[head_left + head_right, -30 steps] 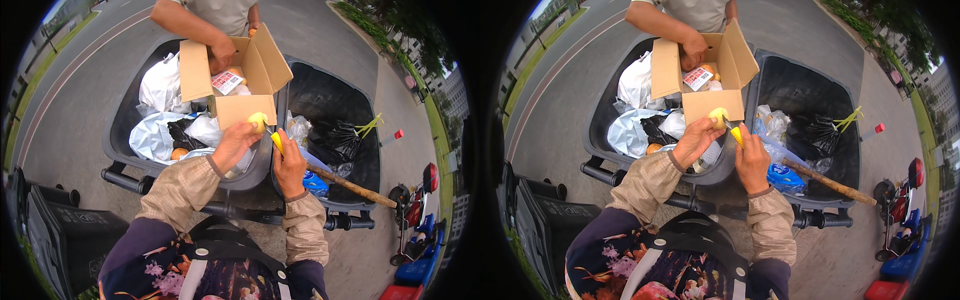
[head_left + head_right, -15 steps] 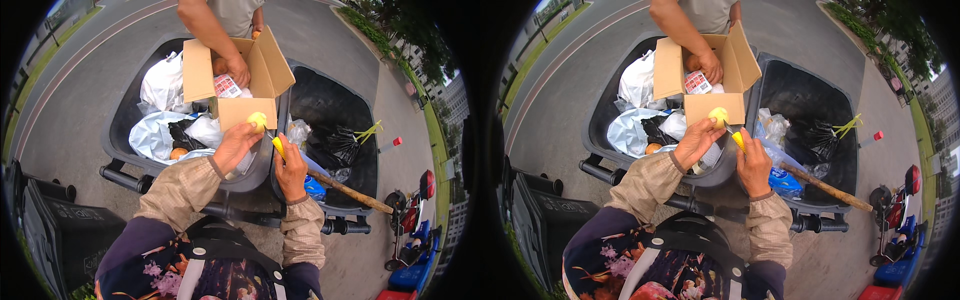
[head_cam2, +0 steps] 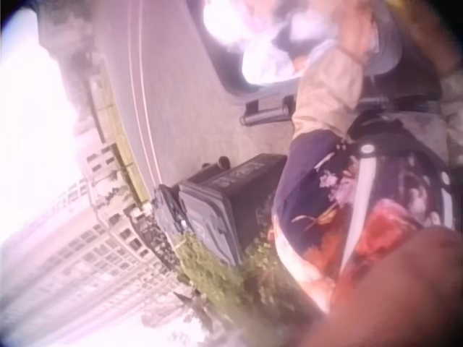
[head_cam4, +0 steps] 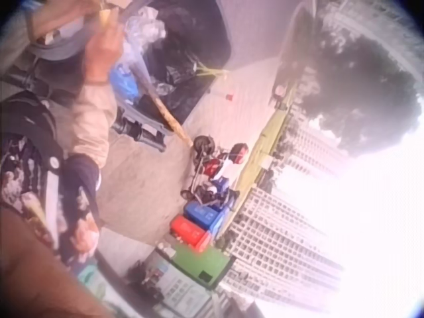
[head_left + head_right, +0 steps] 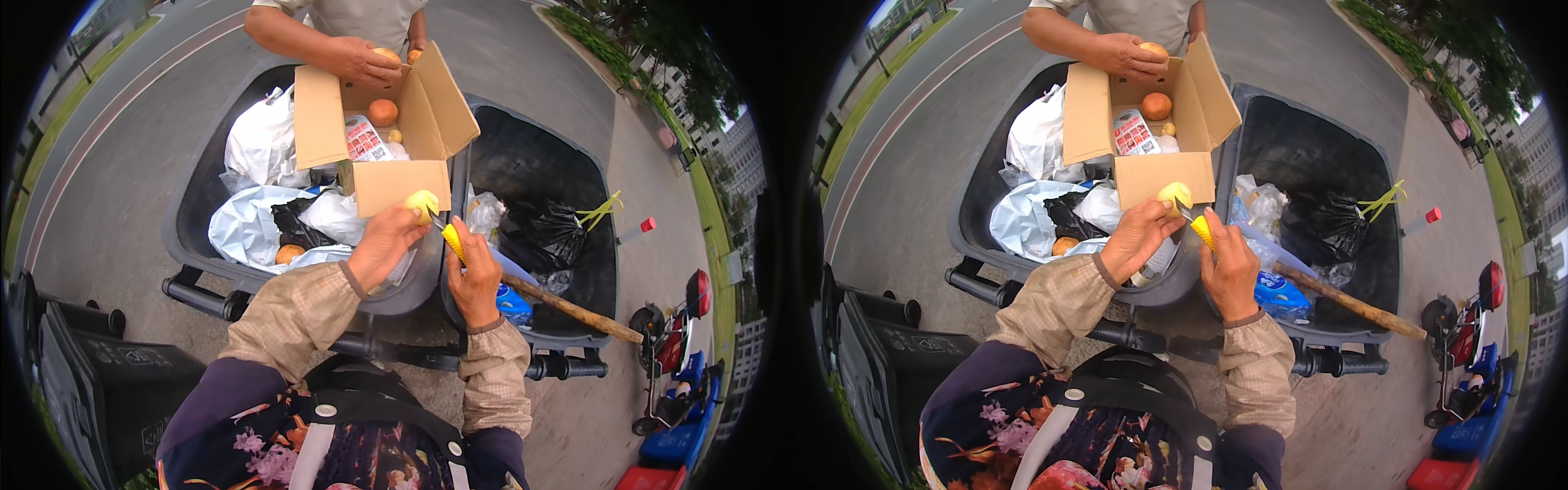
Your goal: The person uses a yellow peeler to remove the skin from several round fruits taken from a cardboard box. The person holds each fruit, peels it, and places the peeled fruit into a small blue bowl while discarding the peels into a nearby trash bin.
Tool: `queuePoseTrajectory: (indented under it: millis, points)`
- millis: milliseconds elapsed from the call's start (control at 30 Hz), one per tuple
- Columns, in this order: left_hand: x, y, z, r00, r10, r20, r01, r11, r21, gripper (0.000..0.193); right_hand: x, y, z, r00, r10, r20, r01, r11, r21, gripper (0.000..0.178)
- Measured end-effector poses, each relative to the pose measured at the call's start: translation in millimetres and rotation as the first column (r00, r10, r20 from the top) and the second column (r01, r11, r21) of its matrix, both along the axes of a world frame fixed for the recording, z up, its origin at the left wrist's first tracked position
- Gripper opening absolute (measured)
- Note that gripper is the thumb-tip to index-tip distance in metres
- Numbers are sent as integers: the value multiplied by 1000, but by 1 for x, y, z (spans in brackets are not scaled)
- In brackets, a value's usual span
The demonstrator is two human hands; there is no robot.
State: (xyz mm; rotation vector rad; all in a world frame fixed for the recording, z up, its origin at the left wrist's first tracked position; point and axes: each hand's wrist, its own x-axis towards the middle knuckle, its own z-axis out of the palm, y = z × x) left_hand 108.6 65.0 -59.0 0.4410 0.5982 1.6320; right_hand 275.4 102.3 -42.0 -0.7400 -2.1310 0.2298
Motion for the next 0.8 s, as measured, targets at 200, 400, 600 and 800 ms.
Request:
queuePoseTrajectory:
  millis: [200,400,600,800]
  points:
    - [5,0,2,970,110,-216,-110,994,13,33,1,2,-1,999,-37,31,36,999,26,52]
    - [0,3,-1,942,147,-301,-147,989,24,35,1,1,0,997,-34,64,31,998,46,53]
    - [1,2,-2,911,214,-352,-214,976,41,36,1,-3,4,992,-57,112,56,998,7,52]
    - [2,2,-2,880,182,-439,-216,976,-29,36,-2,-3,-2,981,-127,147,113,989,98,55]
